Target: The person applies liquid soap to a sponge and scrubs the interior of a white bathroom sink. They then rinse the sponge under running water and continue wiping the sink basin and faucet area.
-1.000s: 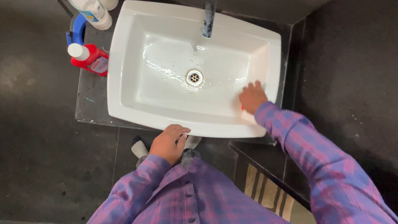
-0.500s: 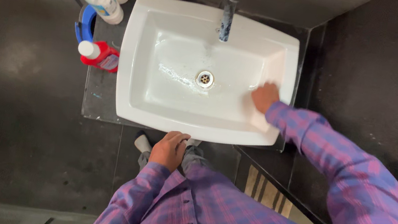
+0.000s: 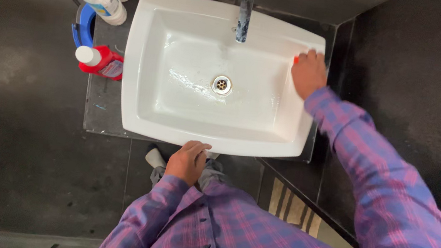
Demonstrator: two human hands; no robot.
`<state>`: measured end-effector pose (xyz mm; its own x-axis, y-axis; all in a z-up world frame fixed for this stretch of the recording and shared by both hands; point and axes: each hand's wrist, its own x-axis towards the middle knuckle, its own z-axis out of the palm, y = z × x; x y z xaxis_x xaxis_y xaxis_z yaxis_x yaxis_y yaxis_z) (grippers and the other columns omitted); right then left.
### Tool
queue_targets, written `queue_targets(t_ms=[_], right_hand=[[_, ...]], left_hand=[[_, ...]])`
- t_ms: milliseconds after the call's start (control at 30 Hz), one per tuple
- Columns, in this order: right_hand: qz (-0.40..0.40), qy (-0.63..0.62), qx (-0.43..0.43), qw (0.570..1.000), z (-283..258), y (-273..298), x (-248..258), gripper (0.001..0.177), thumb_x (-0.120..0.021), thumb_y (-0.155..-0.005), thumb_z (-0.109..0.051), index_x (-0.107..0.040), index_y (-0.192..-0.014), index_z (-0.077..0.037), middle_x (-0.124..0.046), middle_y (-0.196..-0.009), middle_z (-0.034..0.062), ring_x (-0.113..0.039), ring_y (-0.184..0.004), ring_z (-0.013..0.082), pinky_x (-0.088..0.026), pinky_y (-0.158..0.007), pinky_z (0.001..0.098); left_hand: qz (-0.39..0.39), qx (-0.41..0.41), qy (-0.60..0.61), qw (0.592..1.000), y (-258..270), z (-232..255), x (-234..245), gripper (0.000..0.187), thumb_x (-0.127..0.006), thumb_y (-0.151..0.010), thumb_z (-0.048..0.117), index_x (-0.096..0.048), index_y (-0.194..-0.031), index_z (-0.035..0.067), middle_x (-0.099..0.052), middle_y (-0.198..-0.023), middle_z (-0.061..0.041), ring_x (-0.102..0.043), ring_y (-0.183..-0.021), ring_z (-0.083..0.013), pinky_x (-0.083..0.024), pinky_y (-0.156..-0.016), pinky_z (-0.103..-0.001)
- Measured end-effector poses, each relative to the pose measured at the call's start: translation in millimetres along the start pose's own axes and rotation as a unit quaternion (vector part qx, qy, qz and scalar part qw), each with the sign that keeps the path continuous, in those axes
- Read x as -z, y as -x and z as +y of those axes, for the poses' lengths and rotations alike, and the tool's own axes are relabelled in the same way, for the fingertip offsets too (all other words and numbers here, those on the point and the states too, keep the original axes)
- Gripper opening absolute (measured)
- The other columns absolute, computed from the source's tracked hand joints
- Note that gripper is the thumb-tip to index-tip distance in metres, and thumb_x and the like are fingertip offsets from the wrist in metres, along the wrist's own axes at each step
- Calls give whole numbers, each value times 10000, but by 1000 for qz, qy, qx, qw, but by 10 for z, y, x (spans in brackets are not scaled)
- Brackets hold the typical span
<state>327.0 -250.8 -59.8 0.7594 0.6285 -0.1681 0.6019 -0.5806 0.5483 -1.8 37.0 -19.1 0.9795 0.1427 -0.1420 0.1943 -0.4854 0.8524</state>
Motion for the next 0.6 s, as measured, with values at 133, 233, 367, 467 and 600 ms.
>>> queue_targets(t_ms=[133, 233, 367, 467, 600], right_hand=[[-85, -92, 9, 992, -444, 691, 236, 179, -592, -911, -166, -766, -905, -122, -692, -999, 73, -598, -1029, 303, -462, -868, 467], [-142, -153, 3, 978, -632, 1068, 375, 167, -630, -825, -188, -766, -887, -113, -675, -1022, 80, -588, -1036, 303, -459, -871, 446], [-13, -181, -44, 982, -288, 974, 311, 168, -610, -880, -92, -759, -947, -131, -673, -1047, 61, -593, -1034, 274, -465, -916, 423], [126, -235, -63, 962, 198, 568, 153, 205, -643, -874, -50, -748, -1040, -112, -680, -1093, 77, -586, -1054, 325, -474, -906, 439], [163, -443, -160, 867, 422, 248, -23, 272, -739, -828, -20, -716, -1099, -39, -682, -1137, 126, -592, -1056, 376, -502, -922, 441]], left_hand=[[-5, -2, 6, 1000, -37, 37, 6, 194, -642, -916, 125, -742, -1082, 127, -720, -1093, -104, -702, -977, -326, -570, -820, -411], [-11, -7, 4, 1000, -98, 71, 31, 196, -640, -919, 128, -743, -1087, 128, -721, -1095, -107, -693, -984, -332, -562, -823, -418], [-16, -34, 6, 999, -201, 148, 28, 202, -627, -926, 118, -741, -1091, 130, -722, -1103, -107, -692, -993, -330, -562, -829, -417], [-28, -42, 6, 999, -267, 227, -2, 202, -627, -923, 119, -741, -1089, 135, -728, -1099, -97, -697, -980, -322, -565, -824, -413], [-27, -48, 20, 998, -293, 278, -57, 194, -631, -931, 116, -742, -1089, 138, -727, -1105, -98, -702, -974, -319, -576, -817, -403]])
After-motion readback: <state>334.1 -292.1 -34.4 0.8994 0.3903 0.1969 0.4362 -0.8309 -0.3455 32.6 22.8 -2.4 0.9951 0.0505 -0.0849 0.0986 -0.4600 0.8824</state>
